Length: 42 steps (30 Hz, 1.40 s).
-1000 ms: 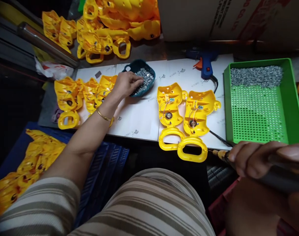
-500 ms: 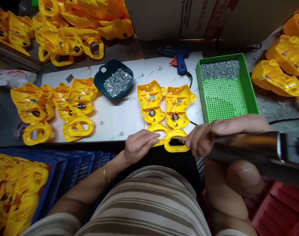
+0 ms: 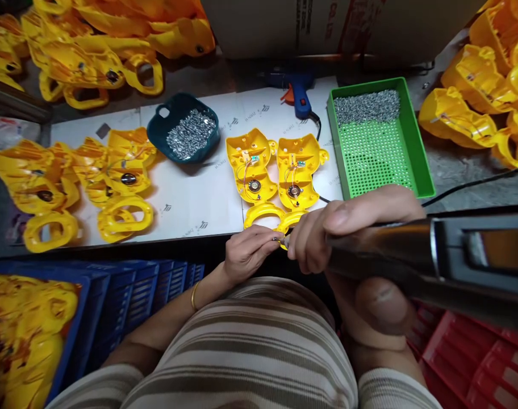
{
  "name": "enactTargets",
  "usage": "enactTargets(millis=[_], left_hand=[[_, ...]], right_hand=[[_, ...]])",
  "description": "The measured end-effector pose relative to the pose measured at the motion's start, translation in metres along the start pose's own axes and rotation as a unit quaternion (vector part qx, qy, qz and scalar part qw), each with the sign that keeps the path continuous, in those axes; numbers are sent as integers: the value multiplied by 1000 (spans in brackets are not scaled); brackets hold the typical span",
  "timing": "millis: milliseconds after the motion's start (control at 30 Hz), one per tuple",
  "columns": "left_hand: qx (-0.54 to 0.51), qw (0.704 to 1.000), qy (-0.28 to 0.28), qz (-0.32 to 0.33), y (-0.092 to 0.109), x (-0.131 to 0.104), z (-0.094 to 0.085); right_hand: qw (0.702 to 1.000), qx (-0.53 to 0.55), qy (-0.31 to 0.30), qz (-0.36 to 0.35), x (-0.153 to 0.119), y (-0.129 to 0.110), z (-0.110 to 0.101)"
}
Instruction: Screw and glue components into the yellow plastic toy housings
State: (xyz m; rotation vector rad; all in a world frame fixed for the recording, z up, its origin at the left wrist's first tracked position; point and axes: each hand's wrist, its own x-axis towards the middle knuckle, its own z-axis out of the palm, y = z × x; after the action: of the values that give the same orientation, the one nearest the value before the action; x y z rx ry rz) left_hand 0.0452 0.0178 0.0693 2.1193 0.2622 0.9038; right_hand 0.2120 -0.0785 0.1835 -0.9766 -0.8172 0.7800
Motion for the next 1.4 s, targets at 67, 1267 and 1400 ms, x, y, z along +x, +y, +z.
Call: enactTargets(millis=[67,1267,1400], left_hand=[[-1,1000,-2,-1,1,0,1],[93,991,-100,-5,3,5,-7],[101,986,-134,-7,4,8,-9]], right_hand=[[998,27,-46,-31,3,5,-6],[997,23,-32,-71,-1,32,6],[999,10,-18,-47,-3,30,10]])
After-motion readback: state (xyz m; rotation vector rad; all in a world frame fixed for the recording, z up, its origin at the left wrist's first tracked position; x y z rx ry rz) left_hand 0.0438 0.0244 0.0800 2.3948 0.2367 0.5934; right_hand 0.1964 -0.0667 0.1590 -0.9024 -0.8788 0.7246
